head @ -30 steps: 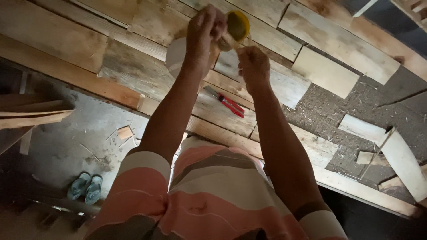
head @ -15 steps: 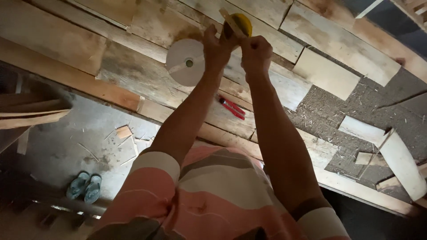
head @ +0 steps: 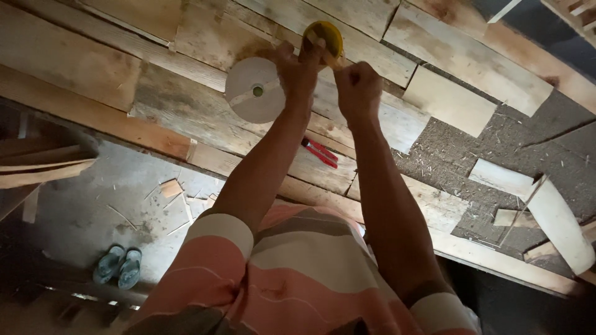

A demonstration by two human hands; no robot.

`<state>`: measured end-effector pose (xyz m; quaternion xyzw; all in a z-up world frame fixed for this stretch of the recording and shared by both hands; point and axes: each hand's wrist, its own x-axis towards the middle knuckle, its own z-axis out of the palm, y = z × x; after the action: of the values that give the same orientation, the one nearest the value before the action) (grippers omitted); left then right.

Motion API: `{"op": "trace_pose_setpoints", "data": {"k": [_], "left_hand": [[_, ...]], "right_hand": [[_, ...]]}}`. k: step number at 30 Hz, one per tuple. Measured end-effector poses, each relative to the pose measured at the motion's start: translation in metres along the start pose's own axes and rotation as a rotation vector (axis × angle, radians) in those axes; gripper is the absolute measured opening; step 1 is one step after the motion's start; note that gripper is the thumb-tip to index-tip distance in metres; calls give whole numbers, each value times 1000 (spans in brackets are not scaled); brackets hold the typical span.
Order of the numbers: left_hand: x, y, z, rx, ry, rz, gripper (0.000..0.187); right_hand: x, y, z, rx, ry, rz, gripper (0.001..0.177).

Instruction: Cutting and fitting thin wood strips to create a decorative surface.

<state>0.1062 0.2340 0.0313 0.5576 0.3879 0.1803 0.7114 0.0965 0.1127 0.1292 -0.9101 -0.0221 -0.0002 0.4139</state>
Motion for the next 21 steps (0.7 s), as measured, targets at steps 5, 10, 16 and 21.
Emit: {"op": "trace_pose_setpoints", "data": {"k": [5,10,16,21], "left_hand": [[1,1,-2,-50,62,-23,89],[4,-11,-11,146,-40,35,61],[-14,24,-36,-111,-24,553,61],[0,39,-38,57,-178,671,32]], "right_hand": [[-21,-24,-40,-52,-34,-138,29],[-23,-43,-55,69,-4,-121,20],[-6,-45,-38,300,-213,141,22],[4,-35,-23,312,-271,251,23]]}}
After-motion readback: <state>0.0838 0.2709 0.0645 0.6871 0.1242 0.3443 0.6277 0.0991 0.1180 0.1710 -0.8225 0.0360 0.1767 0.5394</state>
